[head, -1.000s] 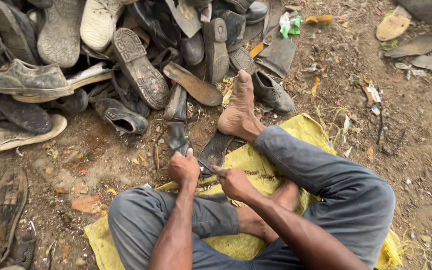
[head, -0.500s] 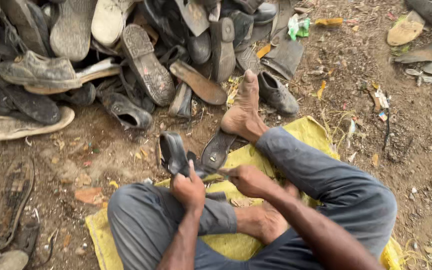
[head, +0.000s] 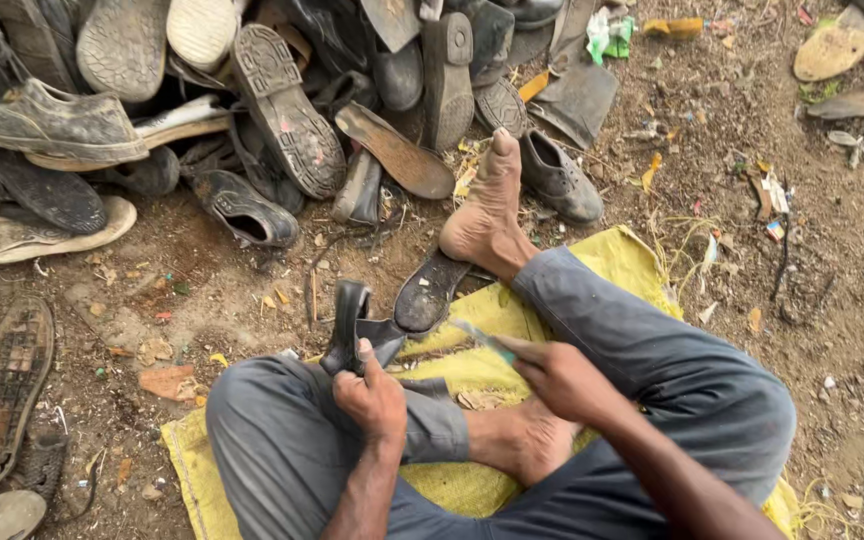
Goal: The person uses a thin metal tool to scrape and pry apart components of various old shoes while sitting on a mat next to a large pile of footwear.
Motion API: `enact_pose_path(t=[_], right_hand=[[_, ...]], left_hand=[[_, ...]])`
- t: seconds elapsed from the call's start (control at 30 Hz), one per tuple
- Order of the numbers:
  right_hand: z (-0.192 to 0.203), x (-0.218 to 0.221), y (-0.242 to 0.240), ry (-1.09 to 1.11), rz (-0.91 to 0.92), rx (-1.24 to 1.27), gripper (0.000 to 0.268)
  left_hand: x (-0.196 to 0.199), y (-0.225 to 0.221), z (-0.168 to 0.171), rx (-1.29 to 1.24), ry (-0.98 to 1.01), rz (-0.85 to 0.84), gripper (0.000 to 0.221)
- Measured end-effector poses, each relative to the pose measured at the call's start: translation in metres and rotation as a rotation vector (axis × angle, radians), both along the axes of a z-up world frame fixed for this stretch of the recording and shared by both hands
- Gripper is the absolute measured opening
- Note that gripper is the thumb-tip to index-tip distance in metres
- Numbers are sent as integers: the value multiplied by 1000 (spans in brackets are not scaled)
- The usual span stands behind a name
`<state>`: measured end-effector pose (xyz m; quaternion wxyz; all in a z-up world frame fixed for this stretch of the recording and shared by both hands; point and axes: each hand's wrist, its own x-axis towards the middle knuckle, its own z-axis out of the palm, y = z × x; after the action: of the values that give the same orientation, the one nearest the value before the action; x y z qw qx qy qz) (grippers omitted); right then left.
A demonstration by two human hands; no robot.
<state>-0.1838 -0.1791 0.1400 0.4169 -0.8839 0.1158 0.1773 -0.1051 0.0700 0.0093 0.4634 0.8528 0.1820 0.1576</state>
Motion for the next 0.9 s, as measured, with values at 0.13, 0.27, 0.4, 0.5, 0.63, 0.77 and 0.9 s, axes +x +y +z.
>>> enact_pose_path(t=[0.13,0.27,0.4,0.5,0.63,0.77,0.9], right_hand=[[-31,60,57,-371,259,20,40],[-36,104,99,-67,337,-228,34],[-33,73,69,-37,512,-208,36],[-15,-4,36,7,383,-120,46],[-25,-23,35,-45,-70,-42,39],[-57,-7,51,-81,-193,69,42],[-63,-1,49,-342,-93,119,39]], left_hand=[[-9,7,-6,140,-95,-27,64],[-7,4,10,125,-209,-93,58],[13,19,42,-180,106,93,64],[60,91,68,-263,-84,380,67],[81,76,46,-32,-12,263,61],[87,3,26,97,396,-503,24],[89,-4,40,235,300,-892,40]])
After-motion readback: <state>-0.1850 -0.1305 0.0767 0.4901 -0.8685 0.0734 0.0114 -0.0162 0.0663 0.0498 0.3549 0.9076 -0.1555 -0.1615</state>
